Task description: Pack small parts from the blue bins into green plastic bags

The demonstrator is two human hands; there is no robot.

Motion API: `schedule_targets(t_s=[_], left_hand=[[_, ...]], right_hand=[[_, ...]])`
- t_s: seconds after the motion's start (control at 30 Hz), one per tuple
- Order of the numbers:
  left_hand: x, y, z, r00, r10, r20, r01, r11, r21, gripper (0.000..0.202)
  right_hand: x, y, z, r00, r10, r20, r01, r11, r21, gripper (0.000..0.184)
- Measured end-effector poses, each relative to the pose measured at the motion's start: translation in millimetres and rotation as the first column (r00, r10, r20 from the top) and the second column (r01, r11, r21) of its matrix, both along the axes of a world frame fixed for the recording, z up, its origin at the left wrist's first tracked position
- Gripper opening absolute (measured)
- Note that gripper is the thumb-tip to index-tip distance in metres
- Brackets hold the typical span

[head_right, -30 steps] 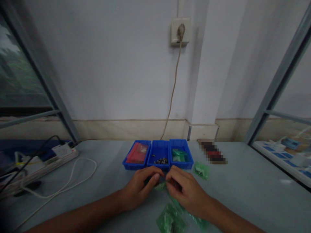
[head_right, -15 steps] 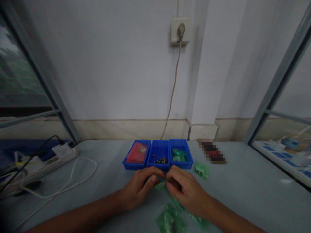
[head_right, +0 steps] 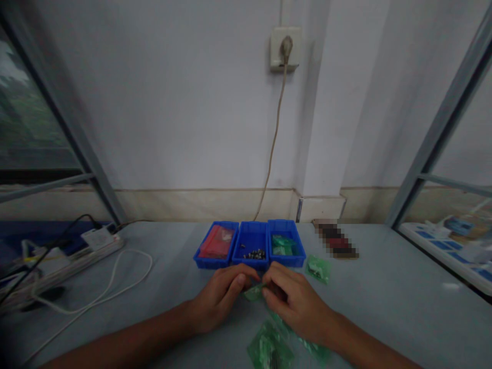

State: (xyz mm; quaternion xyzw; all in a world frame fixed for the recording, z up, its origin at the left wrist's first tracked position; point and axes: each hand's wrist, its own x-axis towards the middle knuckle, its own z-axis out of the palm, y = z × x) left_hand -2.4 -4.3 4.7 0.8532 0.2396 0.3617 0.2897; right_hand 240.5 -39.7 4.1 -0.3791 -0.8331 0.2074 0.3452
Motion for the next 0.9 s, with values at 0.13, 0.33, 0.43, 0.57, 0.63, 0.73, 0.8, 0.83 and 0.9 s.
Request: schedule_targets(t_s=[0.13, 0.33, 0.43, 0.57, 0.63, 0.73, 0.8, 0.83, 0.9], left_hand=[[0.6, -1.5, 1.9, 1.0, -0.008, 0.0, 0.008, 1.0, 0.014, 0.047], [2.0, -0.5, 2.6, 0.998, -0.034, -0.055, 0.035, 0.999, 0.029, 0.04], [2.6, 1.5, 0.6, 0.988, -0.048, -0.149, 0.058, 0.996, 0.067, 0.039], [3.1, 2.6, -2.1, 0.96, -0.036, -0.279, 0.073, 0.99, 0.123, 0.034], [3.2, 2.6, -3.2, 0.956, -0.027, -0.294, 0.07, 0.988, 0.136, 0.032], [3.1, 2.5, -3.2, 0.958, -0.022, -0.286, 0.066, 0.987, 0.144, 0.033], [2.7, 2.1, -1.8, 0.961, -0.027, -0.277, 0.07, 0.987, 0.147, 0.034], [2.4, 1.9, -0.8, 0.962, -0.034, -0.271, 0.076, 0.986, 0.147, 0.035], [1.6, 1.3, 1.1, 0.964, -0.045, -0.263, 0.086, 0.985, 0.149, 0.037]], right_hand=[[0.3, -1.1, 0.2, 1.0, -0.004, 0.001, 0.004, 1.0, -0.01, 0.012], [0.7, -1.2, 2.2, 1.0, 0.003, 0.003, -0.003, 1.0, -0.014, 0.013], [1.5, 1.2, 1.3, 1.0, 0.002, 0.018, -0.002, 1.0, -0.002, 0.011], [1.7, 2.8, 0.9, 0.998, 0.012, 0.067, -0.013, 1.0, 0.019, 0.009], [1.5, 2.0, 1.8, 0.996, 0.022, 0.084, -0.024, 0.999, 0.026, 0.009], [1.3, 0.4, 3.1, 0.996, 0.026, 0.082, -0.028, 0.999, 0.03, 0.008], [1.0, 0.0, 3.6, 0.997, 0.024, 0.075, -0.026, 0.999, 0.029, 0.008], [0.9, 0.0, 3.7, 0.997, 0.027, 0.071, -0.029, 0.999, 0.025, 0.009], [0.6, 0.2, 3.7, 0.998, 0.016, 0.062, -0.018, 1.0, 0.024, 0.009]])
